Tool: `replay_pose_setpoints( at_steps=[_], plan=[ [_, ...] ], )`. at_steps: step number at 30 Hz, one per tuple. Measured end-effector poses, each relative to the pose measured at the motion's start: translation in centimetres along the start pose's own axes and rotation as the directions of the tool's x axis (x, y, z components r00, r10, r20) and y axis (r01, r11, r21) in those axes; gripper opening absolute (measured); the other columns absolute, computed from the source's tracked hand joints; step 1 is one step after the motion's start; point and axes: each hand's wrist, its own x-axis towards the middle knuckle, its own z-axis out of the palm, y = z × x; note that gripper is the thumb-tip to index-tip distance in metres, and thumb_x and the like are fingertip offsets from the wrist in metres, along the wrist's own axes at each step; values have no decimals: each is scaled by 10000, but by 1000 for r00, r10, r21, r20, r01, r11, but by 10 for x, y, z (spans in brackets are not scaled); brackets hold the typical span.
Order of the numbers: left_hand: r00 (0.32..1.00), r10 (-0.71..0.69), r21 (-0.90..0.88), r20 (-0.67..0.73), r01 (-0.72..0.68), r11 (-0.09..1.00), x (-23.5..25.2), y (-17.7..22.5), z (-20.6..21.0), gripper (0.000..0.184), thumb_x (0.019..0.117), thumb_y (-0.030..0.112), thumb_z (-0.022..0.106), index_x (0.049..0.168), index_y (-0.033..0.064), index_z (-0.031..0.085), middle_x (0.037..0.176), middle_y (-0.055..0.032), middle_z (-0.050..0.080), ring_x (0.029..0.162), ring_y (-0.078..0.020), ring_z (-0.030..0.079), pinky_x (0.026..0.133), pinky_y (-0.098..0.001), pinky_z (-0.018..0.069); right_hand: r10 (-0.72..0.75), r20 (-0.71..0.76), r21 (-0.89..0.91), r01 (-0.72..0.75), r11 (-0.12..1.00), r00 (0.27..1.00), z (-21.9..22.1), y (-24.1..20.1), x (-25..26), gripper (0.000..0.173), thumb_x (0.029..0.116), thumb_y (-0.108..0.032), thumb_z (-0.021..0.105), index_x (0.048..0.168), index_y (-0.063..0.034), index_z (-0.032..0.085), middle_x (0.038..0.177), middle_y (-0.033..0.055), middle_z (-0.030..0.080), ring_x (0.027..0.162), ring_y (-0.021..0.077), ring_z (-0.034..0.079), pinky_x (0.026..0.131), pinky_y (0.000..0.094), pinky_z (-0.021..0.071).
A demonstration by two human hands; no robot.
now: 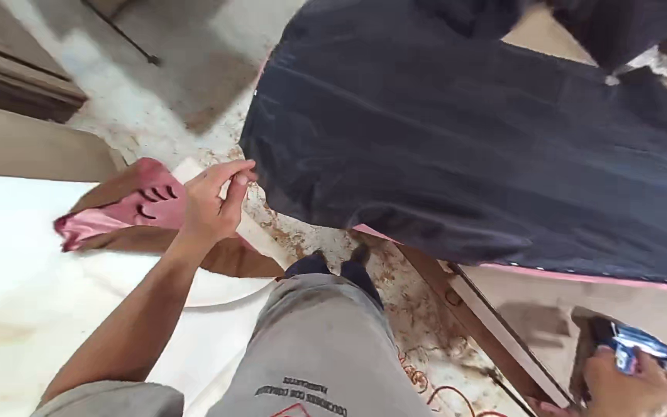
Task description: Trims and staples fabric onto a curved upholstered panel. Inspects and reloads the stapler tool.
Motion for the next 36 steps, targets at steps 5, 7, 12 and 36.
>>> replay_pose_setpoints(
  at_steps=[5, 7, 12, 36],
  plan=[
    [971, 195, -13, 136, -195, 981, 89, 8, 12, 402, 1092, 223, 401, 1338, 5, 633, 1308, -158, 685, 1257, -253, 638, 1112, -443, 492, -669, -126, 360, 662, 657, 732, -25, -215, -44, 431, 1039, -254, 578, 1375, 13, 624, 1368, 278, 617, 1299, 384, 592, 1087, 504, 486],
    [924, 307, -30, 230, -308, 951, 124, 3, 34, 438, 1098, 265, 373, 1398, 45, 604, 1400, -135, 640, 1343, -260, 579, 1156, -464, 441, -797, -73, 423, 742, 520, 600, -20, -307, -60, 418, 1049, -304, 551, 1396, -90, 642, 1414, 150, 631, 1351, 296, 570, 1116, 497, 472],
    [732, 472, -49, 491, -517, 854, 163, -16, 106, 556, 1082, 365, 400, 1585, 128, 400, 1670, -61, 353, 1576, -260, 244, 1268, -544, 212, -921, 101, 323, 863, 388, 377, 35, -454, -95, 569, 1055, -414, 474, 1535, -109, 482, 1618, 121, 424, 1523, 329, 345, 1216, 567, 315],
    [651, 739, -218, 173, -707, 673, 75, -66, 73, 226, 1062, 157, 543, 1149, 27, 706, 955, -174, 747, 906, -340, 733, 831, -479, 581, -913, -25, 92, 910, 403, 407, 41, -438, -197, 240, 1012, -212, 586, 1169, -172, 764, 1115, 47, 745, 1033, 230, 710, 855, 405, 585]
  ],
)
